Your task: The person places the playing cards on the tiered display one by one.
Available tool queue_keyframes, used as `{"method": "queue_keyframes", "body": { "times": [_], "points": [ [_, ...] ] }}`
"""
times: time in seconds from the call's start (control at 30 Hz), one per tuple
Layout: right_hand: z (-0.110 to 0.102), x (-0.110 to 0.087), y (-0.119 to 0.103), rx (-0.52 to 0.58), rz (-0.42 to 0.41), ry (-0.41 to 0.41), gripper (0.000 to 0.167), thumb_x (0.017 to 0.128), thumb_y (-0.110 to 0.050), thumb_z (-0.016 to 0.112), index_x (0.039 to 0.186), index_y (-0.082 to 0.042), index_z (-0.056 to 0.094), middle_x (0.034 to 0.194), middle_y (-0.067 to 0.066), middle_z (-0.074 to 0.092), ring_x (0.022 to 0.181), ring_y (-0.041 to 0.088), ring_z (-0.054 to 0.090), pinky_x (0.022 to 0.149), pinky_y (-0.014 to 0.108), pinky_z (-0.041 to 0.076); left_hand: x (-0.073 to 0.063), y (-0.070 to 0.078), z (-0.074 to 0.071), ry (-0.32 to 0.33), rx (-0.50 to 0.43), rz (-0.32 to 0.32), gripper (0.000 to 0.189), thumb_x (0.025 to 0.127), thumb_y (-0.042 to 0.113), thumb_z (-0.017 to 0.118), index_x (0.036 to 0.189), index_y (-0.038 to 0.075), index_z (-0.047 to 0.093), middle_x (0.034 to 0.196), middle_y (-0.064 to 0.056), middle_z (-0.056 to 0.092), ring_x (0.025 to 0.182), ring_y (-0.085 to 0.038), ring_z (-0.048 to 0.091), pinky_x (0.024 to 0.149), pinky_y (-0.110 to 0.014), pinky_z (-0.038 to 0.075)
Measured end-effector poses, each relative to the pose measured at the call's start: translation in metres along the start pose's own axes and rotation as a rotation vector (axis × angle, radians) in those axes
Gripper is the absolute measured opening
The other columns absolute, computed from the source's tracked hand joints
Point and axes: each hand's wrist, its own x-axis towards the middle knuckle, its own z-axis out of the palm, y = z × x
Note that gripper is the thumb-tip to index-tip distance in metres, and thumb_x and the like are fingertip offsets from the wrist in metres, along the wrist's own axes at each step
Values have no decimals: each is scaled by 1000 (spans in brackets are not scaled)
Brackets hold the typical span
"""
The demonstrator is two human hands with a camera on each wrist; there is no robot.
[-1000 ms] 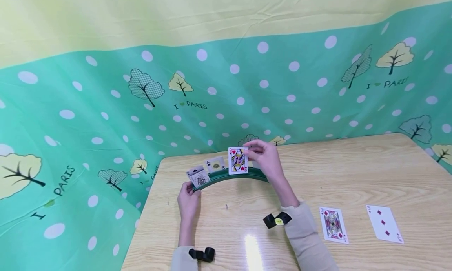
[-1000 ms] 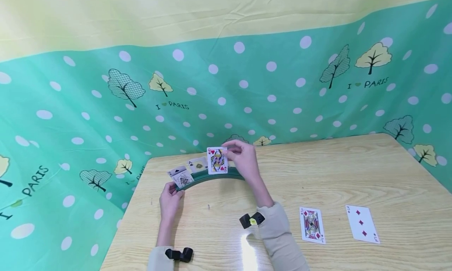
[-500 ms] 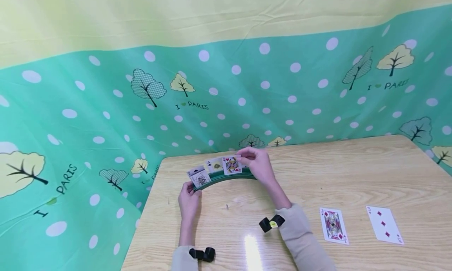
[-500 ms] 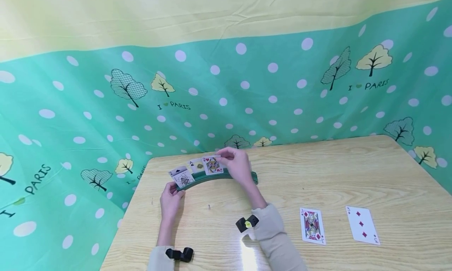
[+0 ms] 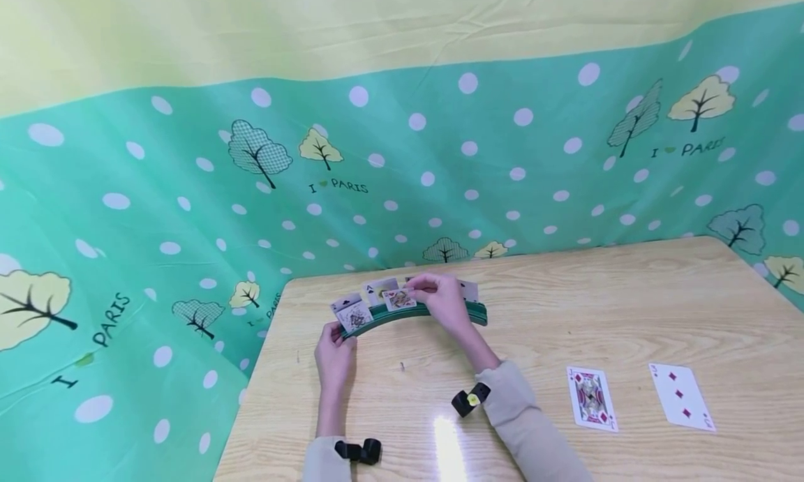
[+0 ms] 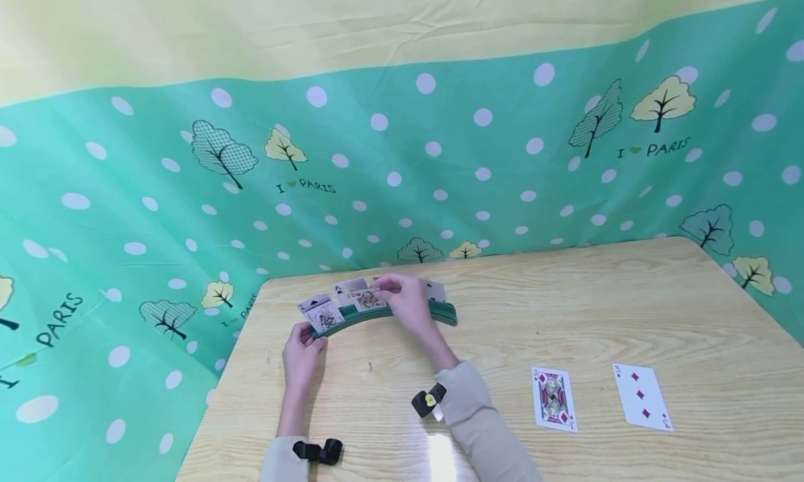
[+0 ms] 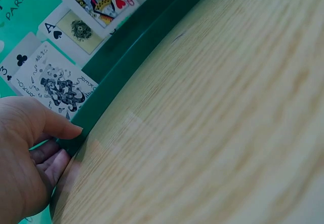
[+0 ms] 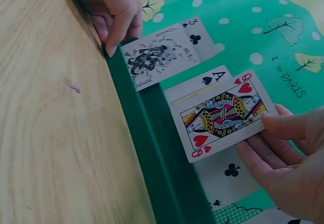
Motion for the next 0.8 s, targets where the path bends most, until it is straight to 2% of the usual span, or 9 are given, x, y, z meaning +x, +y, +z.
{"method": "queue_keyframes", "body": {
  "times": [0.1,0.2,0.3,0.53,0.8],
  "points": [
    [4,1,5,-7,-4,-4,10,88,8,76,96,2,78,97,13,77,88,23,73,76,28,62,1,1,0,-3,-3,-1,43,90,-9,61,133,-11,55,130,-32,60,124,-43,60,107,-49,52],
    [7,2,8,-10,10,-25,11,87,8,76,96,2,78,96,12,77,86,21,73,75,28,62,1,2,0,-4,-4,-5,43,90,-9,60,133,-11,54,130,-32,60,124,-44,59,107,-49,52],
    [9,3,10,-2,32,-37,12,86,9,76,96,2,78,96,12,77,86,22,73,77,32,63,1,2,0,-4,-5,-9,43,90,-9,61,133,-11,54,131,-32,60,125,-43,60,108,-49,51],
    [12,1,15,14,58,-42,13,86,9,75,96,1,78,96,13,77,87,24,73,86,50,62,1,2,0,4,-2,-10,42,90,-9,61,132,-11,55,130,-32,60,124,-43,60,108,-49,51],
    [14,1,23,9,54,-45,12,87,9,76,95,0,78,95,11,76,87,23,73,83,44,63,1,1,2,10,0,-6,41,89,-10,61,130,-11,56,128,-32,61,122,-43,61,107,-49,52]
  ]
}}
